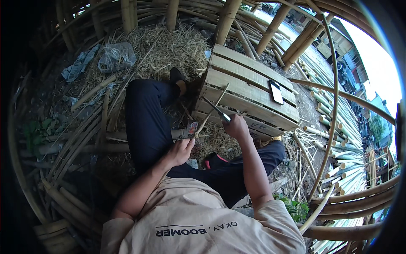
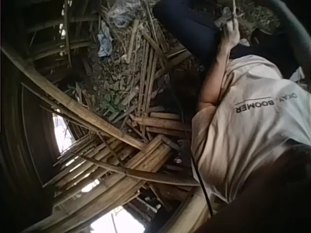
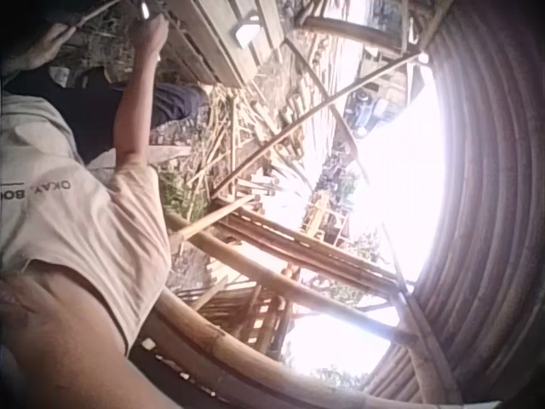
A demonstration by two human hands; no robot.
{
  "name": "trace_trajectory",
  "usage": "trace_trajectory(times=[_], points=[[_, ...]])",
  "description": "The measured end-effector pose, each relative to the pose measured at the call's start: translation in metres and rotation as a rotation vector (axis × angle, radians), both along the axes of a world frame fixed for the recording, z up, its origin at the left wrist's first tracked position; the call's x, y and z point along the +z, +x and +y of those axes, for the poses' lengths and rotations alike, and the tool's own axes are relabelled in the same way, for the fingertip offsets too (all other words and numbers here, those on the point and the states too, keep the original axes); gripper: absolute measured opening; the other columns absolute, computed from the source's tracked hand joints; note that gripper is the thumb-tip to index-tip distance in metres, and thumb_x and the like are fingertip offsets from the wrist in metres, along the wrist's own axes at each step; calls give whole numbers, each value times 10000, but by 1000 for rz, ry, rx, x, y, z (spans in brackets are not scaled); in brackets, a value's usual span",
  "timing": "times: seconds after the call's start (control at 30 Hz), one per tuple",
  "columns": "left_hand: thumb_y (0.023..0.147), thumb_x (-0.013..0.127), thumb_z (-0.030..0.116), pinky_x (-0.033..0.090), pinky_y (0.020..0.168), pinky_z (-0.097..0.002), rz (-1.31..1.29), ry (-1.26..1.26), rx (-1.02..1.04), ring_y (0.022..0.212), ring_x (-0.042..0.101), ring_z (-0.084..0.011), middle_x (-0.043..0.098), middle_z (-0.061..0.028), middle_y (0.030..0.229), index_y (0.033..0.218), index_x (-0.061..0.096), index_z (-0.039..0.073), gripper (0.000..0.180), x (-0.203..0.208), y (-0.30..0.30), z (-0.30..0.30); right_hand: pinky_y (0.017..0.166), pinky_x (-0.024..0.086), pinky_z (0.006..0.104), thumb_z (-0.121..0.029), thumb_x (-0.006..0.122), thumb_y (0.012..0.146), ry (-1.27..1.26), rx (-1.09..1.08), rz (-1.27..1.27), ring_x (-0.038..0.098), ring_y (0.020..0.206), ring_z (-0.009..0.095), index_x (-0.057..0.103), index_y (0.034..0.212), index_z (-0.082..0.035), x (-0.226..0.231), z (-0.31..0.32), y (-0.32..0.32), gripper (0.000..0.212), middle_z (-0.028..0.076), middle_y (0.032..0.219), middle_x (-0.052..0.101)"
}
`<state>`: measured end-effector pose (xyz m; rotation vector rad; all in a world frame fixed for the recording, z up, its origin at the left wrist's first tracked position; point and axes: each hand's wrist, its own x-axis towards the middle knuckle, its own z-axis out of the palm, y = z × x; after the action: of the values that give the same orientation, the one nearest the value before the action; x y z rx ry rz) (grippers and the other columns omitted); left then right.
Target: The person shaves a bamboo stick using a knife by pulling the blade toward themselves while holding the stick in the other hand.
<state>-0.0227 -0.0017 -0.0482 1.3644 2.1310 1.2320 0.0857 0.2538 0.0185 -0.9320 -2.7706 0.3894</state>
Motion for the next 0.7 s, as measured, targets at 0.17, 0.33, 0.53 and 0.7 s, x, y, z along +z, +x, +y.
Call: trace_trajectory(times=[0.17,0.33,0.53,0.7], points=[[1065,425,324,448,658,-536,-59,-9,13,763,604,-476,604,-255,737,829,580,-7,435,20,6,-3,755,544,461,-326,797,780,-201,188,-150,690,798,391,703,894,-2,13,25,1,357,230,823,704],[1058,453,303,438,658,-556,-4,-75,63,759,592,-488,606,-270,756,827,572,-6,404,28,5,-1,809,562,493,-320,725,810,-174,115,-49,696,879,398,757,936,-70,9,20,-6,282,225,902,723],[1056,450,269,453,696,-582,153,-55,188,777,598,-492,625,-276,769,832,589,-3,379,17,7,2,766,560,501,-294,707,819,16,83,54,693,820,402,762,878,-84,-9,18,-24,225,212,844,715],[1042,464,291,519,664,-532,341,-59,192,746,643,-432,647,-241,757,869,613,23,352,17,-10,6,737,543,506,-313,715,840,30,101,204,677,779,417,738,834,-56,-7,8,-32,258,213,802,700]])
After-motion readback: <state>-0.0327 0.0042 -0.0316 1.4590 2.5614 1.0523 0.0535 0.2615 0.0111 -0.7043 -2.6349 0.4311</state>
